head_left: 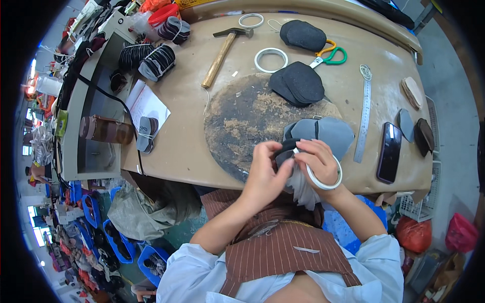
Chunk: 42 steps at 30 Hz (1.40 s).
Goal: The person assembles shoe components at a workbench in a factory. They pick up black and grey insole-like parts, align them, and secure them together using white adhesive tape. The person handles the parts one by one, wrapping the tape around the edges to bind them, and stacks the finished units on the table.
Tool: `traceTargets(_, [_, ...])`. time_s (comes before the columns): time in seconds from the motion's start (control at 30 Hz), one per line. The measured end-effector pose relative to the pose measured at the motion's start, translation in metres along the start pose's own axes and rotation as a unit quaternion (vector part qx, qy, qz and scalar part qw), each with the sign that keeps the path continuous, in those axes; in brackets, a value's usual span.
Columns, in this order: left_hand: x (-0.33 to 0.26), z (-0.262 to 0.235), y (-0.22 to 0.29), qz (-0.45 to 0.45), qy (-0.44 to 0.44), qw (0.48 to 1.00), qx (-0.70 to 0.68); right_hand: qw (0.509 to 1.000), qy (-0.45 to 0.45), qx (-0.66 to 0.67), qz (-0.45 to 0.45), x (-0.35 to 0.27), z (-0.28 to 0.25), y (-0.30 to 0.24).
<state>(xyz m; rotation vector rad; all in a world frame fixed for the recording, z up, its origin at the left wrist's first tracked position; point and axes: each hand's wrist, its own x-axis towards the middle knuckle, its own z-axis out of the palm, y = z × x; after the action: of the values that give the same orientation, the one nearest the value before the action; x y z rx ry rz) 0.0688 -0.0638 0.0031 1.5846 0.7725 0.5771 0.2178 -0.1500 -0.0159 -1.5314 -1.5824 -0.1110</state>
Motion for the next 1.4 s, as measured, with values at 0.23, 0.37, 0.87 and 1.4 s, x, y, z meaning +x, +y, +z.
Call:
traceTargets(0.23, [0.040, -0.043, 0.006, -0.265, -0.264, 0.903, -0.212, 0.997, 0.012, 0.005, -0.075, 0.003, 0.000, 0.000])
traceTargets(0.37, [0.046, -0.045, -0.006, -0.284, -0.282, 0.893, -0.205, 0.998, -0.007, -0.025, -0.058, 0.004, 0.003, -0.001])
traceTargets(0.87, [0.045, -0.037, -0.011, -0.273, -0.240, 0.920, -0.148, 0.999, -0.036, -0.009, 0.001, 0.005, 0.007, -0.004])
traceTargets(1.4, [0.126, -0.044, 0.088, -0.011, -0.146, 0.989, 0.021, 0.829, -0.433, 0.208, 0.286, -0.075, -0.133, -0.019])
